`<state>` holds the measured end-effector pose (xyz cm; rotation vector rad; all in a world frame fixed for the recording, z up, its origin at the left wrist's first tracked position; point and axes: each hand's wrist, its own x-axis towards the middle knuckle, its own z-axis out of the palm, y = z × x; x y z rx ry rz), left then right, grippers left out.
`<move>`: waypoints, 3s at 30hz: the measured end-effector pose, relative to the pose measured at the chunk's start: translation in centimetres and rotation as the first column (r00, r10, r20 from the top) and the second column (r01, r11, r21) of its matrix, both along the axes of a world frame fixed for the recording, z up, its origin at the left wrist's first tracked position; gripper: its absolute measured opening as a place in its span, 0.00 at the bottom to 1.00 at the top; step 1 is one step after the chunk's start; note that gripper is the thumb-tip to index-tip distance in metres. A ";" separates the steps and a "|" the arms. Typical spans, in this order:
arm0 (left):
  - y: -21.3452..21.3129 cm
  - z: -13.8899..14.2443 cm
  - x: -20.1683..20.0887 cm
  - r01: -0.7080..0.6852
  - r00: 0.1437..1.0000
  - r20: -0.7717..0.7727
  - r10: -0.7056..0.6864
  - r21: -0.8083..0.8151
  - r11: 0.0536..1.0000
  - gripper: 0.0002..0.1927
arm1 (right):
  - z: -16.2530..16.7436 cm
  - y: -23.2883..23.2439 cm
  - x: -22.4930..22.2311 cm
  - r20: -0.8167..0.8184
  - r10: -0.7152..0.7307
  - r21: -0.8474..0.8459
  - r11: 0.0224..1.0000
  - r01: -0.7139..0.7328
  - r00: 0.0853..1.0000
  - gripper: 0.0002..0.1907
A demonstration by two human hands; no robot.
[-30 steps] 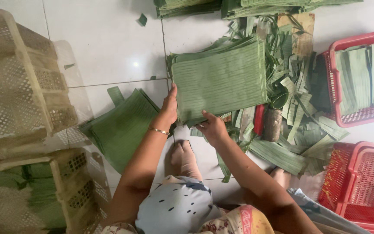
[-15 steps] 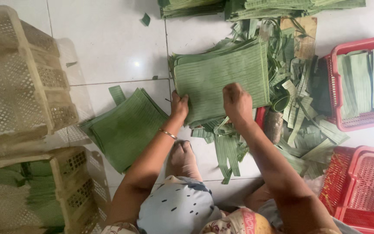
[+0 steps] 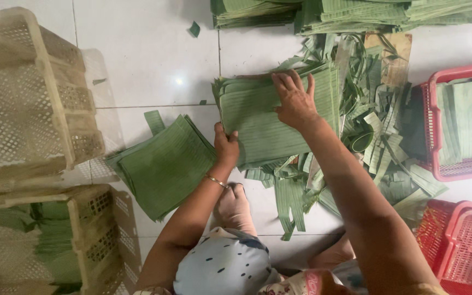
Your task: The person sits on the floor trimming banana leaves. They align a stack of leaves against a cardboard template on a small board, cut off excess edges with a red-handled knife, place trimmed leaves into a red plastic basket, and stack finished leaves nearby.
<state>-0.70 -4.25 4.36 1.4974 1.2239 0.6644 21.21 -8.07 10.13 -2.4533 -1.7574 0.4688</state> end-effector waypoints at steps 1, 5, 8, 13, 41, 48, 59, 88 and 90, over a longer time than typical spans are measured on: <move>0.1 -0.2 -0.1 0.005 0.999 0.042 -0.006 0.026 1.000 0.21 | 0.0 0.0 0.1 -0.002 0.000 -0.009 1.000 0.000 1.000 0.50; 0.3 -1.0 -0.3 0.026 0.999 -0.040 -0.025 0.009 1.000 0.21 | -0.3 0.5 0.0 0.020 0.001 -0.046 0.999 0.000 1.000 0.51; 0.3 -1.5 -0.4 0.036 0.997 -0.061 -0.036 -0.011 0.999 0.20 | -0.7 1.3 -0.2 0.084 0.010 -0.129 0.992 0.001 0.996 0.50; 0.9 -1.6 -0.7 0.058 0.996 0.065 -0.055 -0.040 0.998 0.18 | -0.5 1.0 -0.7 0.303 0.109 0.129 0.979 -0.155 0.947 0.43; 5.2 -3.1 -3.4 0.267 0.955 0.223 -0.196 -0.357 0.895 0.19 | -1.5 -7.9 25.5 0.353 -0.486 -0.476 0.642 0.601 0.800 0.15; 5.1 -2.4 -3.1 0.218 0.972 0.186 -0.142 -0.499 0.839 0.18 | 0.6 -10.7 27.1 0.408 -0.051 -0.167 0.977 0.129 0.912 0.11; 4.5 -2.1 -2.1 0.133 0.972 0.235 0.007 -0.575 0.808 0.22 | 4.3 -16.5 21.7 -0.272 -0.482 0.821 0.336 0.462 0.833 0.08; 3.6 -2.1 -3.2 0.015 0.988 0.141 0.059 -0.479 0.878 0.11 | -3.8 -5.7 -2.0 -0.363 -0.573 0.230 0.709 0.667 0.734 0.18; 3.7 -2.0 -3.4 0.011 0.988 0.140 0.067 -0.493 0.870 0.11 | -3.8 -5.5 -2.0 -0.301 -0.587 0.233 0.719 0.655 0.752 0.19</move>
